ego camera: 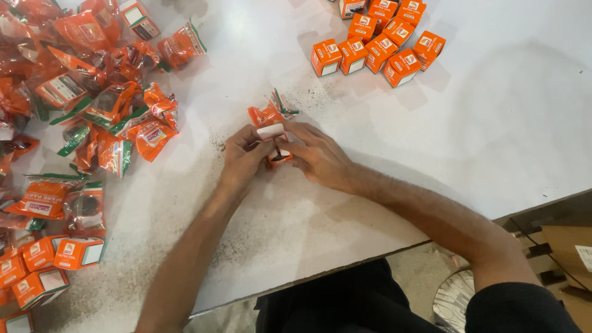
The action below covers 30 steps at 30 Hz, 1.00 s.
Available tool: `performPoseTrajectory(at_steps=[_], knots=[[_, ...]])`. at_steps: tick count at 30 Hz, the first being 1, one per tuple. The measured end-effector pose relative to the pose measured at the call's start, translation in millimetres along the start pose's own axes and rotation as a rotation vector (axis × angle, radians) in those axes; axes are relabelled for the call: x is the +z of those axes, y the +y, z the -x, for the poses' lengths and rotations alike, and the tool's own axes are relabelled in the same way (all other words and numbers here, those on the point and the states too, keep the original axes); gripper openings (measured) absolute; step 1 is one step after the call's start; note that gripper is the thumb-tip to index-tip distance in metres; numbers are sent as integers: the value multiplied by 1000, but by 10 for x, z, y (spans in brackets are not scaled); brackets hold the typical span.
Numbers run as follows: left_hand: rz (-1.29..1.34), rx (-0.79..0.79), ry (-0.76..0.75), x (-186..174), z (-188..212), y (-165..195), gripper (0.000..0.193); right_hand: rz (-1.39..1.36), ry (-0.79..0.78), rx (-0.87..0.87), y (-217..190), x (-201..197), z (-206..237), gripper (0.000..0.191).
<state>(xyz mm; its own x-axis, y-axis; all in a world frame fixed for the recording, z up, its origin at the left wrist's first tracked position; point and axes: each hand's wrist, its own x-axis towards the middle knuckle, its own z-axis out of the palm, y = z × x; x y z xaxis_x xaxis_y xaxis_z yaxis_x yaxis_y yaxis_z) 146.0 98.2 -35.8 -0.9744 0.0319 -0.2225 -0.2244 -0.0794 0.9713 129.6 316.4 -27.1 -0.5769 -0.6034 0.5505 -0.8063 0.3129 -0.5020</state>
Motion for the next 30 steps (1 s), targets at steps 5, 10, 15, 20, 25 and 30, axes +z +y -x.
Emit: performPoseTrajectory(at_steps=[5,10,15,20,25,30], knots=[[-438,730,1,134,150,29,24,-170,16,103,36,18,47,52],[-788,1012,-78,51,314,85,36,-283,37,184,90,59,63,49],[-658,849,-20,63,234,53,18,-226,14,165,25,9,13,50],[-831,1021,-62,54,303,60,18,-175,-11,123,-79,-76,-38,35],[-1000,1070,-22,52,417,205,30,-157,-37,75,-56,-58,-31,31],[-1004,1123,120,-264,523,240,38,235,34,232,107,-322,-25,38]])
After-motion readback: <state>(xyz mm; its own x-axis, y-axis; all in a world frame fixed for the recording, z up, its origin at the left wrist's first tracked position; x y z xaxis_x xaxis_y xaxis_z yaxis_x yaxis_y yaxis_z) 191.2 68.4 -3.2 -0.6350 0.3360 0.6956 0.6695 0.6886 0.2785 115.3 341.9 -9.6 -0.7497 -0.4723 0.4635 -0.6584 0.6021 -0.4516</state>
